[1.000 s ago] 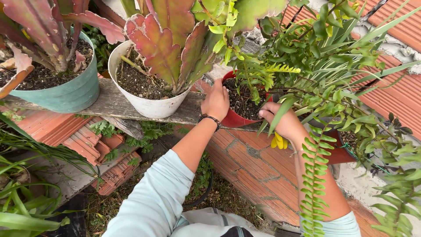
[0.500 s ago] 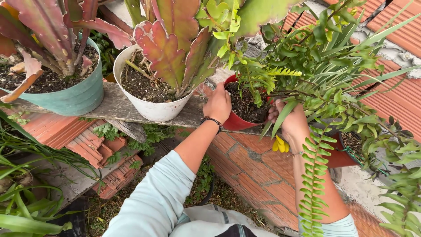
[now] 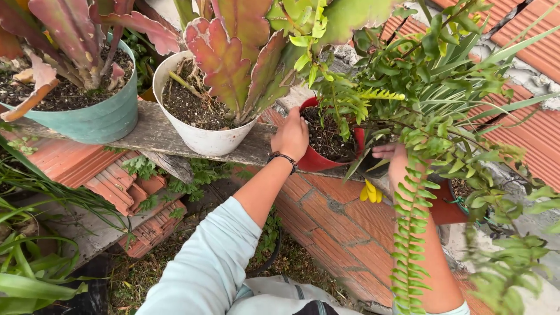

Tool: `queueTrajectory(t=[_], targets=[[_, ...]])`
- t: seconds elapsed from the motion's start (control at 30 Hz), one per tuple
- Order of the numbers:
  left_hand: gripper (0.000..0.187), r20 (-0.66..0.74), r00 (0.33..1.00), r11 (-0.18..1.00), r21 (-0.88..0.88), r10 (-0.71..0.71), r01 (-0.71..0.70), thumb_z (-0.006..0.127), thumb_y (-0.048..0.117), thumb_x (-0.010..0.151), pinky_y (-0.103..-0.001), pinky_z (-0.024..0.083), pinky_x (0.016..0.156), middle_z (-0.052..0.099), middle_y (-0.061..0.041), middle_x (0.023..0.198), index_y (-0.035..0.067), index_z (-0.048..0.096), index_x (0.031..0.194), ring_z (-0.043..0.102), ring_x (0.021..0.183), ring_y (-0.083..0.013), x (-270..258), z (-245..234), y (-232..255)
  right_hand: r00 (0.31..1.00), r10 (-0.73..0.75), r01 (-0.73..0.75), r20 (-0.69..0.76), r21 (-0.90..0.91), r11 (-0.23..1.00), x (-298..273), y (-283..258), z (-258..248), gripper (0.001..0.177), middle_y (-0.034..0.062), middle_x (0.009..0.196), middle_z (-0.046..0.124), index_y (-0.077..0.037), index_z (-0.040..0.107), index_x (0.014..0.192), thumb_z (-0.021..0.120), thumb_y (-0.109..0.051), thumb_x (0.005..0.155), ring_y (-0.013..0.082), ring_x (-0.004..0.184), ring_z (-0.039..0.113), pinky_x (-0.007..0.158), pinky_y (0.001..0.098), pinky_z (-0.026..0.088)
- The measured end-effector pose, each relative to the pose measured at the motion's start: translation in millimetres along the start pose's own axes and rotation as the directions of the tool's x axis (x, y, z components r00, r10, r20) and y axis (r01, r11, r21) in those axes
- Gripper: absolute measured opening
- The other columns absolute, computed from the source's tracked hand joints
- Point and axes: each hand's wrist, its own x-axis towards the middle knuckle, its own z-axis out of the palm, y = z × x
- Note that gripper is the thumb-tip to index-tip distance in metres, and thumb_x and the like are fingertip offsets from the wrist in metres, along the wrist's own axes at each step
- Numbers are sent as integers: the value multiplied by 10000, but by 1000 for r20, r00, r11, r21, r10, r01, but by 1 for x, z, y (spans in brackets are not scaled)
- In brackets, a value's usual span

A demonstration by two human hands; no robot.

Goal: Planting and trimming small plants into various pots in a garden.

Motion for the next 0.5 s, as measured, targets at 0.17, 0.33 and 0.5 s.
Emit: queueTrajectory(t=[0.17, 0.33, 0.5], targets=[[255, -2, 1000, 1000, 12, -21, 21, 407, 295, 1042, -615, 498, 804, 700, -159, 1134, 143, 477, 1235, 671, 1007, -426, 1, 3, 0, 996, -31, 20, 82, 135, 991, -31, -15, -46, 703, 303, 1115, 604, 57, 455, 1299, 269, -565, 1029, 484, 1033, 682, 943, 591, 565], [257, 43, 997, 998, 23, -57, 57, 393, 303, 1064, -612, 496, 832, 717, -157, 1109, 149, 478, 1252, 676, 1017, -424, -2, 1, 2, 940, -243, 103, -238, -482, 870, -78, -170, 110, 306, 145, 1032, 602, 4, 513, 1183, 450, -289, 1121, 232, 915, 627, 869, 416, 564], [304, 24, 997, 998, 21, -68, 67, 404, 303, 1034, -606, 501, 813, 707, -176, 1130, 163, 463, 1296, 674, 996, -438, 1, 3, 2, 916, -243, -145, -320, -827, 543, -129, -165, 63, 161, 78, 889, 609, 3, 593, 1096, 560, -127, 1186, 103, 841, 521, 820, 283, 467]])
